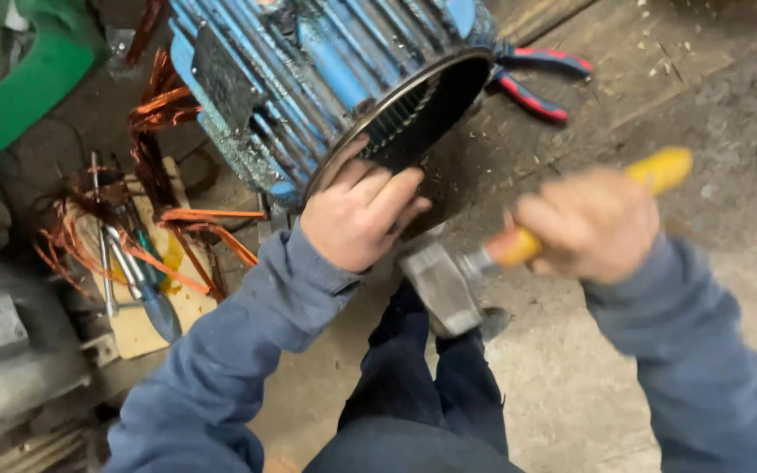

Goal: Disassembling an electric motor to remove copper windings using a hammer and chisel.

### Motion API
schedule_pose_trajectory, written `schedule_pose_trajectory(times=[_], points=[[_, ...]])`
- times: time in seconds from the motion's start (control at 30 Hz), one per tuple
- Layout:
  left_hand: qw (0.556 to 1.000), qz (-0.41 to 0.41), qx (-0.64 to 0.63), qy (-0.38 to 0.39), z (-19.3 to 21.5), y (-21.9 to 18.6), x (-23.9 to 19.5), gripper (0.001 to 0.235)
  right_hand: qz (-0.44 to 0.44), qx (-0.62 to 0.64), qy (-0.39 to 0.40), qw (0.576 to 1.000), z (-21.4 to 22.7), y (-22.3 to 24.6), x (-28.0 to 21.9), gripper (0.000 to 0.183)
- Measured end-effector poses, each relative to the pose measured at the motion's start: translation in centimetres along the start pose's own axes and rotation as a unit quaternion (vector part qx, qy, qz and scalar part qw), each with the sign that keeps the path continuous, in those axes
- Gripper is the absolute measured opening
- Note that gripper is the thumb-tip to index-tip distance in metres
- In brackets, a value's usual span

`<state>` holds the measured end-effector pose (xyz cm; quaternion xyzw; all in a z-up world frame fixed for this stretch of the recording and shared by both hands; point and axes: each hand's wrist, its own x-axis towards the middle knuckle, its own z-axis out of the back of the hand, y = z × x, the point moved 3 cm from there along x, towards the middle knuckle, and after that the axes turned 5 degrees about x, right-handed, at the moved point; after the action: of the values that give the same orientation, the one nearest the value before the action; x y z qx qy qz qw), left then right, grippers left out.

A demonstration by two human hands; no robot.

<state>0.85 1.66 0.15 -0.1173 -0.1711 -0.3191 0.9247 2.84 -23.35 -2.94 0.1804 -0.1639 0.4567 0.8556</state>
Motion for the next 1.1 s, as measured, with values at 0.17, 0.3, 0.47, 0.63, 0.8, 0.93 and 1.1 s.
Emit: schedule_pose_trajectory(times=[0.17,0.3,0.47,0.63,0.8,0.93,1.1], points=[[0.997,-0.053,0.047,0.018,-0.4,-0.1,0.0,0.041,-0.049,0.195,-0.072,0.977,-2.2,4.9,-12.1,0.036],[0.995,-0.074,0.055,0.048,-0.7,-0.1,-0.1,0.044,-0.183,0.201,-0.007,0.962,-4.5,10.8,-20.3,0.026],[0.969,-0.158,-0.082,0.172,0.8,-3.2,1.3,0.013,-0.376,0.258,0.073,0.887,-10.3,16.9,-27.7,0.016],[0.952,-0.208,-0.223,0.041,4.0,-9.9,-3.2,0.03,-0.398,0.228,0.194,0.867,-10.2,17.9,-28.0,0.02],[0.974,-0.203,-0.101,-0.013,3.3,-8.1,-3.1,0.045,-0.471,0.165,0.218,0.839,-9.3,17.5,-30.1,0.021],[0.974,-0.21,-0.086,-0.019,2.2,-7.7,-3.0,0.048,-0.516,0.105,0.194,0.828,-9.2,17.8,-33.1,0.022],[0.975,-0.213,-0.059,-0.033,1.4,-7.9,-3.0,0.049,-0.547,0.038,0.237,0.802,-9.8,18.4,-35.2,0.024]])
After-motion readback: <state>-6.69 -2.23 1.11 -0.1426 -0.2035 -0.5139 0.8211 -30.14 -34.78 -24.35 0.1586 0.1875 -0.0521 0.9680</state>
